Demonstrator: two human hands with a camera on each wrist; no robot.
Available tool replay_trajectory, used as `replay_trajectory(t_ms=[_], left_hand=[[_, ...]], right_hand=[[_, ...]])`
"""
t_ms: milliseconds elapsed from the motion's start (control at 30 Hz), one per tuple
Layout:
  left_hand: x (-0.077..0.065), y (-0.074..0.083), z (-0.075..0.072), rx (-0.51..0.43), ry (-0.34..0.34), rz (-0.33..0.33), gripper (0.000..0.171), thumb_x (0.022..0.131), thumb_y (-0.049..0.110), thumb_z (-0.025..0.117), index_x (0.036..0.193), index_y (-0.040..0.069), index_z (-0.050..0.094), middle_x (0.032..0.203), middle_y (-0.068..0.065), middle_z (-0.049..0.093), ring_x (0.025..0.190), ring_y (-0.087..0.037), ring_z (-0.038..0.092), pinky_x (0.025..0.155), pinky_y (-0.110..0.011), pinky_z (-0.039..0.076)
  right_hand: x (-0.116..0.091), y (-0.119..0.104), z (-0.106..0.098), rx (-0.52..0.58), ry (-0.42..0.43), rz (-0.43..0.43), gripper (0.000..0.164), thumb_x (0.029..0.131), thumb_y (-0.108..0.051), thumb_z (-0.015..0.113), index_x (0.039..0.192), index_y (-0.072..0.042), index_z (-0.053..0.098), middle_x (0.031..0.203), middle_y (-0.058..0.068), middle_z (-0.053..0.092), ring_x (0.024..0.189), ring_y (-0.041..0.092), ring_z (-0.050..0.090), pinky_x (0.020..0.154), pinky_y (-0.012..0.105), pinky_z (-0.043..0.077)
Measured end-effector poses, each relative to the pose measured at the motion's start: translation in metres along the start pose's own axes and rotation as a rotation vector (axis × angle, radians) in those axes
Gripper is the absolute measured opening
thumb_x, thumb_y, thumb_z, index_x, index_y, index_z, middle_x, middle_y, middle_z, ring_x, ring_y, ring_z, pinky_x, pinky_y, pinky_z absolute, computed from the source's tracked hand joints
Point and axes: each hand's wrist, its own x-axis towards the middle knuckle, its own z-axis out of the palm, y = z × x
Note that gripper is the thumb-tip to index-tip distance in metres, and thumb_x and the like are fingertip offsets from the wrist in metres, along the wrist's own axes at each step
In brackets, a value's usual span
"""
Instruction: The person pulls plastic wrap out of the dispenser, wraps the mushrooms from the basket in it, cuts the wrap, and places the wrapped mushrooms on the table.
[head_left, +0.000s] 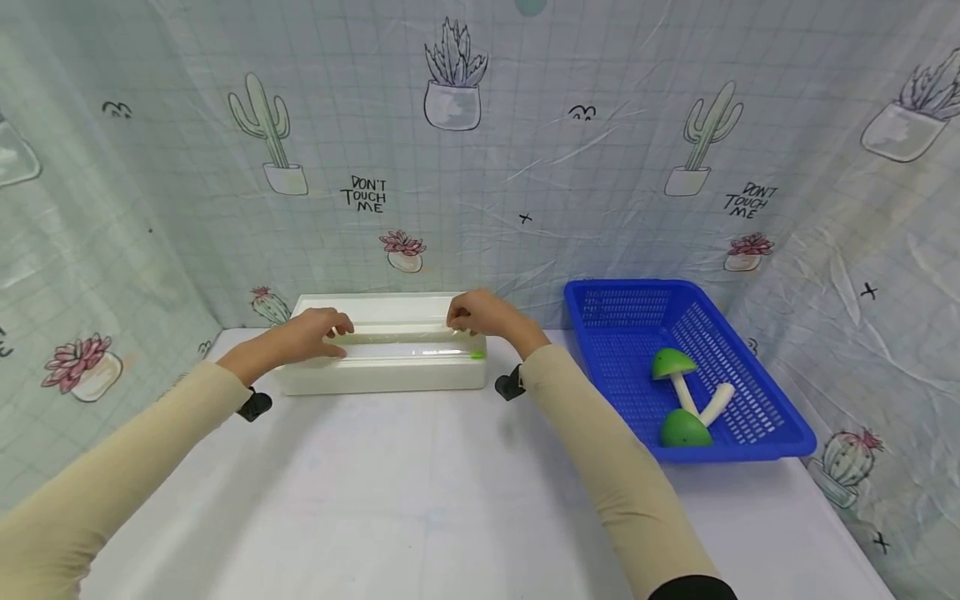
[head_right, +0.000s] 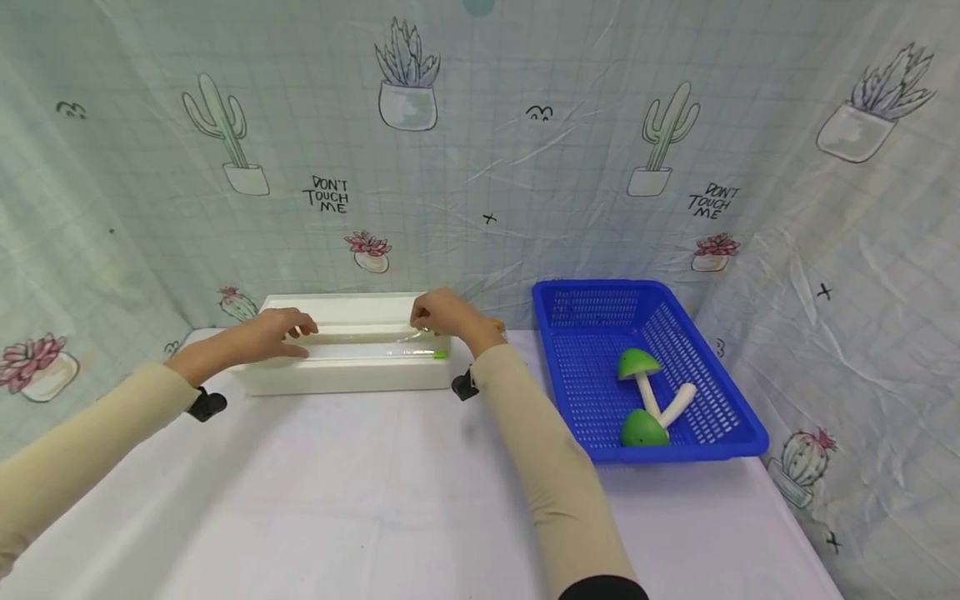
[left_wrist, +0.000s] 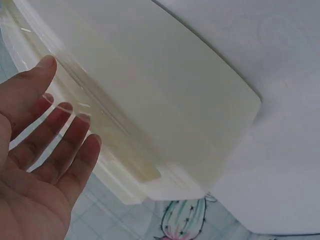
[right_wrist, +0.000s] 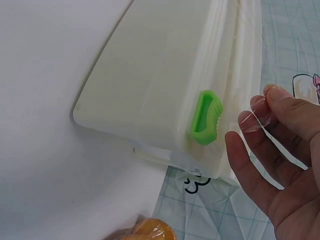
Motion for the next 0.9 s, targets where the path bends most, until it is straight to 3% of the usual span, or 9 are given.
replay_trajectory(t_ms=[200, 333, 500, 667, 767, 900], left_hand=[[-0.014, -0.027, -0.005, -0.073, -0.043, -0.001, 0.025, 0.092, 0.005, 0.074, 0.113, -0.006, 0.066, 0.109, -0.018, 0.070, 0.102, -0.036, 0.067, 0.090, -0.048, 0.056], [-0.022, -0.039, -0.006, -0.086, -0.028, -0.015, 0.024, 0.093, 0.009, 0.073, 0.114, -0.003, 0.069, 0.110, -0.016, 0.071, 0.104, -0.035, 0.068, 0.090, -0.048, 0.056], [-0.031, -0.044, -0.010, -0.098, 0.036, -0.067, 0.019, 0.094, 0.010, 0.072, 0.110, 0.000, 0.074, 0.109, -0.015, 0.073, 0.101, -0.035, 0.068, 0.085, -0.048, 0.057], [-0.032, -0.045, -0.008, -0.101, 0.102, -0.094, 0.011, 0.098, 0.011, 0.068, 0.102, 0.004, 0.075, 0.102, -0.010, 0.075, 0.091, -0.025, 0.067, 0.077, -0.040, 0.055], [-0.032, -0.047, -0.005, -0.117, 0.118, -0.124, 0.016, 0.099, 0.017, 0.069, 0.105, 0.003, 0.072, 0.100, -0.008, 0.074, 0.093, -0.024, 0.068, 0.080, -0.040, 0.056], [-0.033, -0.048, 0.000, -0.108, 0.102, -0.128, 0.026, 0.096, 0.019, 0.073, 0.113, 0.000, 0.071, 0.108, -0.012, 0.073, 0.102, -0.033, 0.068, 0.088, -0.048, 0.055]], right_hand=[[0.001, 0.001, 0.000, 0.012, 0.017, 0.003, 0.021, 0.104, -0.014, 0.059, 0.114, 0.001, 0.069, 0.096, 0.012, 0.068, 0.082, 0.021, 0.065, 0.073, 0.026, 0.055], [0.002, 0.006, 0.002, 0.040, 0.021, -0.012, 0.015, 0.102, -0.014, 0.064, 0.110, -0.003, 0.070, 0.098, 0.010, 0.071, 0.081, 0.017, 0.064, 0.072, 0.024, 0.054], [0.004, 0.011, 0.005, 0.056, 0.033, -0.048, 0.018, 0.095, -0.011, 0.073, 0.111, -0.004, 0.070, 0.102, 0.008, 0.072, 0.093, 0.017, 0.065, 0.083, 0.024, 0.053], [0.004, 0.024, 0.012, 0.125, 0.103, -0.004, 0.030, 0.093, -0.006, 0.075, 0.122, -0.003, 0.068, 0.112, 0.009, 0.070, 0.106, 0.021, 0.065, 0.094, 0.027, 0.052], [0.003, 0.030, 0.015, 0.137, 0.125, 0.013, 0.026, 0.093, -0.009, 0.074, 0.119, -0.005, 0.072, 0.112, 0.008, 0.072, 0.105, 0.020, 0.066, 0.094, 0.028, 0.052], [0.001, 0.034, 0.017, 0.152, 0.139, 0.031, 0.014, 0.096, -0.015, 0.072, 0.108, -0.009, 0.077, 0.108, 0.004, 0.074, 0.101, 0.017, 0.066, 0.090, 0.029, 0.053]])
